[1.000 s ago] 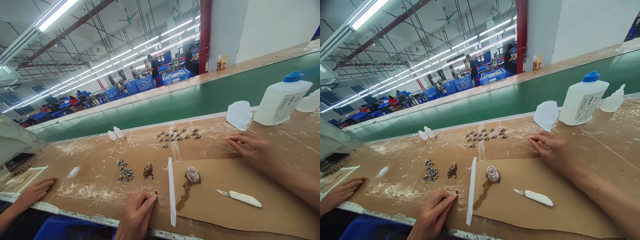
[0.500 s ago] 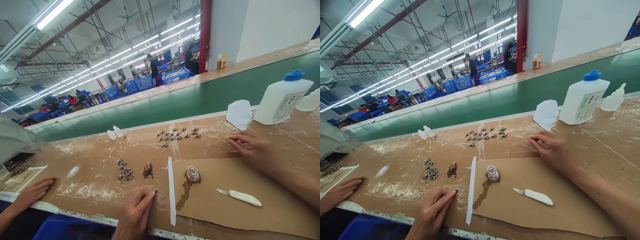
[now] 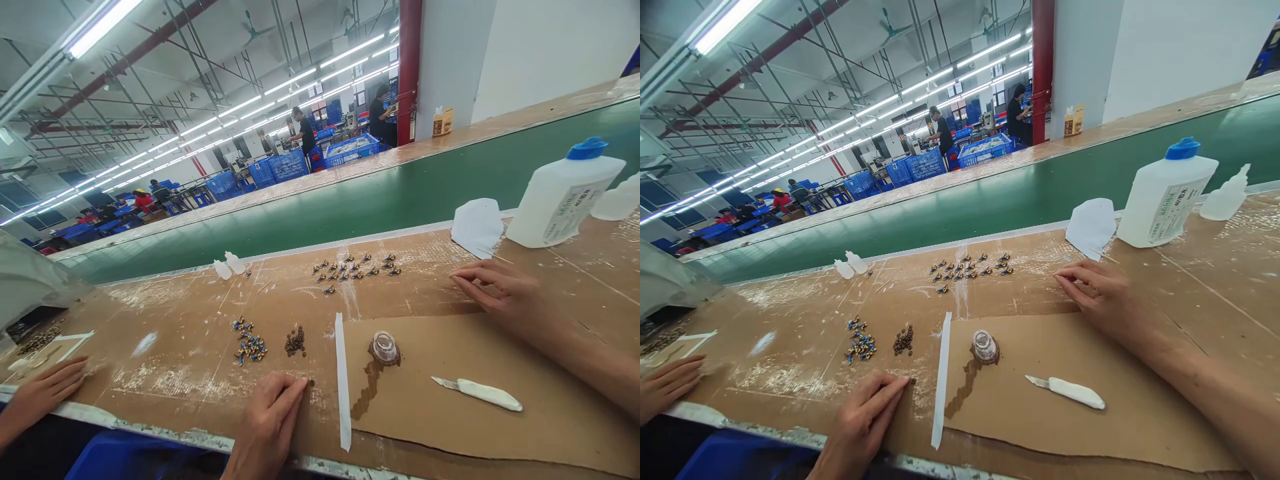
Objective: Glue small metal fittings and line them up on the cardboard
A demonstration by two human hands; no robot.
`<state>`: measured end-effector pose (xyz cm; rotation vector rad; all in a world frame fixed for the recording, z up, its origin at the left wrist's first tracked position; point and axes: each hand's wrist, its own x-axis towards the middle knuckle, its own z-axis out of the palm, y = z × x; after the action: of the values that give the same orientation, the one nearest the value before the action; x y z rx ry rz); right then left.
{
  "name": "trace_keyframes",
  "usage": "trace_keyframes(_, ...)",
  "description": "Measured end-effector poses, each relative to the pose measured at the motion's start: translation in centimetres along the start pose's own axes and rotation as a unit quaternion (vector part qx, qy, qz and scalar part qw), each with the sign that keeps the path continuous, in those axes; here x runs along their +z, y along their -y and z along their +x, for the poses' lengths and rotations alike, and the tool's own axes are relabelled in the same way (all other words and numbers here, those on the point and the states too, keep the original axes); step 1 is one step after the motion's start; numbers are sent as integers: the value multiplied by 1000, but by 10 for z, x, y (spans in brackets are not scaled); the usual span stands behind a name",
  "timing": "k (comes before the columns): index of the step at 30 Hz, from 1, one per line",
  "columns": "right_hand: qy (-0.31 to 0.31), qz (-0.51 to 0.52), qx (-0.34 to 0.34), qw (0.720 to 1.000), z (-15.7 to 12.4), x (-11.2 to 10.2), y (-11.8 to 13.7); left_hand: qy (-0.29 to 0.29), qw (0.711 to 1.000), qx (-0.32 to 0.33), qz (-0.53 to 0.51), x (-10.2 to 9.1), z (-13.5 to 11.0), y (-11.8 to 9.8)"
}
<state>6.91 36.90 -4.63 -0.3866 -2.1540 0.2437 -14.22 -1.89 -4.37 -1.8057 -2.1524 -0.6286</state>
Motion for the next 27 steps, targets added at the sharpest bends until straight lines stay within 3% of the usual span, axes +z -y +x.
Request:
trace_keyframes(3, -8, 2, -4, 1000, 1, 0, 0, -44, 998, -37, 28, -6, -9, 15)
trace_keyframes(6, -18, -1, -1, 1000, 1, 1, -1, -95, 983, -146, 60, -20, -19, 42)
trace_keyframes(10, -14, -4, -1, 1000, 0, 2, -3, -84, 954, -280, 71, -38, -23, 70)
trace_keyframes(18, -35, -14, -53, 998, 8, -1, 3, -22, 942, -322, 92, -44, 9, 119)
trace_keyframes(22, -61, -20, -59, 996, 8, 3, 0, 58, 951, -288, 92, -45, 34, 150)
trace_keyframes(27, -25, -19, -30, 999, 1, 5, -8, 152, 948, -258, 107, -43, 54, 167)
